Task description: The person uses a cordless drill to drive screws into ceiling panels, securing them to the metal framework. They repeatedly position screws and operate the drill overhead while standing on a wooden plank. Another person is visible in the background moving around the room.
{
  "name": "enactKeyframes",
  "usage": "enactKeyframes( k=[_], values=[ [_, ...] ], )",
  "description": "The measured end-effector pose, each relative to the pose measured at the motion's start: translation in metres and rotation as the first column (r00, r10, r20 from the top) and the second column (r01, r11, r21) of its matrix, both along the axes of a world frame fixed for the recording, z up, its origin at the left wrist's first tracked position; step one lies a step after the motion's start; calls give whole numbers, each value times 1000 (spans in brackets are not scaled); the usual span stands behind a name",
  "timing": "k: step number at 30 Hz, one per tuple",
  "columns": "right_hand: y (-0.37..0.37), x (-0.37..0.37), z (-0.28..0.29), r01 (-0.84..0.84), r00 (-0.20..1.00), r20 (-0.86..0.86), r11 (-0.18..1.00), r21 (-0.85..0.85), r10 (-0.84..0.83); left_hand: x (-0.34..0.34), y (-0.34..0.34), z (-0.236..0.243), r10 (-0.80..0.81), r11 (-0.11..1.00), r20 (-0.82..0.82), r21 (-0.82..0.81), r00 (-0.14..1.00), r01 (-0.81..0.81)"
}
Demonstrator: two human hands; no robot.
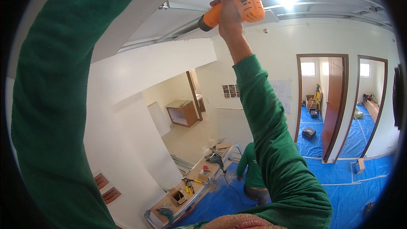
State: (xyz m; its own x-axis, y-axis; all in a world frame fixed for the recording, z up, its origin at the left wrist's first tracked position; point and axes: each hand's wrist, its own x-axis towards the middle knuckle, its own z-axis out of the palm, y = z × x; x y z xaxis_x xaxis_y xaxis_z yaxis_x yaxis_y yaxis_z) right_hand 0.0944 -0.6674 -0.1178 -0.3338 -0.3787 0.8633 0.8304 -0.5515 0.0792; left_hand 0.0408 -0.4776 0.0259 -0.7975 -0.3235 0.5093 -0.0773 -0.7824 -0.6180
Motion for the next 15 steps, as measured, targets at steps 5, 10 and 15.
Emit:
enactKeyframes(
  k=[5, 10, 15],
  values=[
    [-9, -5, 2, 123, 992, 16, 992, -22, -123, -6, 1, -5, 4, 1000, -59, 26, 998, -2],
    [-18, -15, -31, 173, 984, -22, 982, -72, -175, -5, -3, 6, 3, 999, -12, 36, 1000, -3],
    [-9, -23, -191, 498, 852, -236, 863, 84, -468, 52, 2, -49, -321, 829, -490, 268, 810, 490]
  ],
)
